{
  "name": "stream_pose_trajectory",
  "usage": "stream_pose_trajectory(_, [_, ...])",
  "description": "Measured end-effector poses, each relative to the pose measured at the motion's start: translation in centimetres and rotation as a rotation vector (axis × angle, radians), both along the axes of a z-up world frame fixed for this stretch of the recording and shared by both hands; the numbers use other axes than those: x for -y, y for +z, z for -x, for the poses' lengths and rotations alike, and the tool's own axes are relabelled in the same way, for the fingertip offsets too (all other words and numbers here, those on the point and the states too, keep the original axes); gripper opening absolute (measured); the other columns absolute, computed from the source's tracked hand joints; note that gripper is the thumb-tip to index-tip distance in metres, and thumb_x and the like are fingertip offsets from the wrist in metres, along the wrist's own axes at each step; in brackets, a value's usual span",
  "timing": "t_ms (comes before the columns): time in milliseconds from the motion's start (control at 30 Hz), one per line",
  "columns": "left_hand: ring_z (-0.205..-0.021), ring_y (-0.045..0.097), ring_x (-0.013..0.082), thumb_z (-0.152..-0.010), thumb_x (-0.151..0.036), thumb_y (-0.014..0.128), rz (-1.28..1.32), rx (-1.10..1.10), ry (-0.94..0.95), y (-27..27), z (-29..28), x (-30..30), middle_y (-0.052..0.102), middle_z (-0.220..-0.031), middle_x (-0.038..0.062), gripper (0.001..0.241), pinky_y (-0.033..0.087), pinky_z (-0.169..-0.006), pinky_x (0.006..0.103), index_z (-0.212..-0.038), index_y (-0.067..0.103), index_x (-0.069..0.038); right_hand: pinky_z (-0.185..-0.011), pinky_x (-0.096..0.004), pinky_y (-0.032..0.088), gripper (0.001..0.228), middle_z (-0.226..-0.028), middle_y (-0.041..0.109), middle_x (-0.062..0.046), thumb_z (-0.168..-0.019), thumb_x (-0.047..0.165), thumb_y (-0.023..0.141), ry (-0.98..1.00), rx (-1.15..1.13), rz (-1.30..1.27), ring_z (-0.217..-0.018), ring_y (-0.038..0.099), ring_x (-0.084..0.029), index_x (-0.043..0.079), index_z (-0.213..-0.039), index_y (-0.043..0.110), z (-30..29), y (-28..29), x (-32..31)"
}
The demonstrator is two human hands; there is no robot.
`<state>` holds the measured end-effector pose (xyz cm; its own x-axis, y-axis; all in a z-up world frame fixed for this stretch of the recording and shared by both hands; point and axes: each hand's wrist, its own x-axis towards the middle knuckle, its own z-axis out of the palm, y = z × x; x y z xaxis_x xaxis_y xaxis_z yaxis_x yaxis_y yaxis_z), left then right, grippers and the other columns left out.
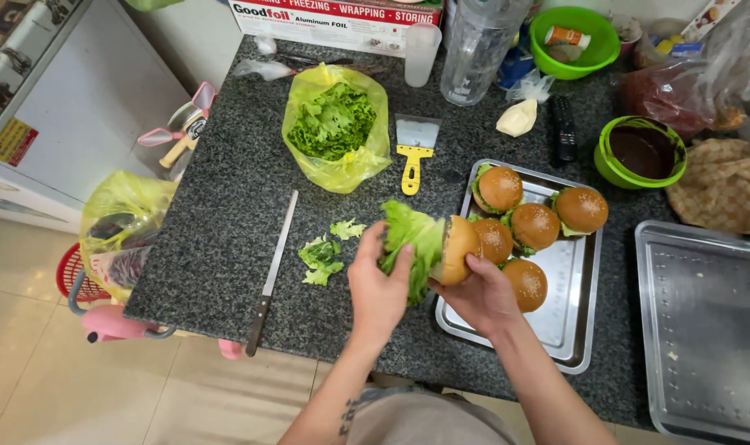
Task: Cutting lettuce and placing it into burger buns on a tray in a kitchen setting.
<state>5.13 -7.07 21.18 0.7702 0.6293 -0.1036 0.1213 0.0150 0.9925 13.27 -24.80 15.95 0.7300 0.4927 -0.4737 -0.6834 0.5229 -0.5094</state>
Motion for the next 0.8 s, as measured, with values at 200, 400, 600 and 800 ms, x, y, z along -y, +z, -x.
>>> stream_pose_trajectory(200, [-0.120, 0.067, 0.0326, -0.104, -0.021, 0.086, -0.573, 0.030, 0.019, -1.8, -0.8, 1.0, 0.071, -0.109, 0.007, 0.042, 0.048, -0.105, 0.0440, -0.143, 0.078, -0.008, -0.122, -0.067, 0.050, 0.051, -0.130, 0.085, -0.019, -0.097, 0.039, 0.072, 0.052, 0.112, -0.099, -0.119, 0.079, -0.036, 0.005, -0.135, 0.080, 0.1, -0.4, 0.7])
stream_pose_trajectory(400, [-0.132, 0.046, 0.0364, -0.100, -0.024, 0.088, -0.901, -0.011, 0.013, -1.4, -1.5, 1.4, 0.057, -0.138, 0.009, 0.050, 0.043, -0.108, 0.0525, -0.146, 0.071, -0.014, -0.118, -0.074, 0.050, 0.060, -0.137, 0.082, -0.018, -0.096, 0.030, 0.070, 0.029, 0.130, -0.080, -0.117, 0.077, -0.039, 0.011, -0.153, 0.073, 0.3, -1.9, 1.3])
stream_pose_trajectory(600, [-0.163, 0.033, 0.0587, -0.091, -0.020, 0.098, -0.702, 0.100, -0.021, 0.9, -0.4, 0.8, 0.037, -0.174, 0.031, 0.106, 0.033, -0.129, 0.0757, -0.179, 0.041, -0.003, -0.117, -0.074, 0.049, 0.057, -0.140, 0.080, -0.015, -0.103, 0.030, 0.065, 0.007, 0.125, -0.049, -0.118, 0.076, -0.037, 0.018, -0.158, 0.070, -0.7, -6.0, 3.1])
stream_pose_trajectory(800, [-0.177, 0.013, 0.0554, -0.108, -0.034, 0.080, -0.997, -0.019, -0.355, 0.7, 1.0, -0.1, 0.032, -0.188, 0.027, 0.053, 0.015, -0.135, 0.0770, -0.152, 0.076, -0.005, -0.114, -0.072, 0.050, 0.088, -0.156, 0.067, -0.012, -0.099, 0.022, 0.065, 0.067, 0.157, 0.105, -0.131, 0.069, -0.037, 0.036, -0.183, 0.042, -0.5, -3.5, 2.4])
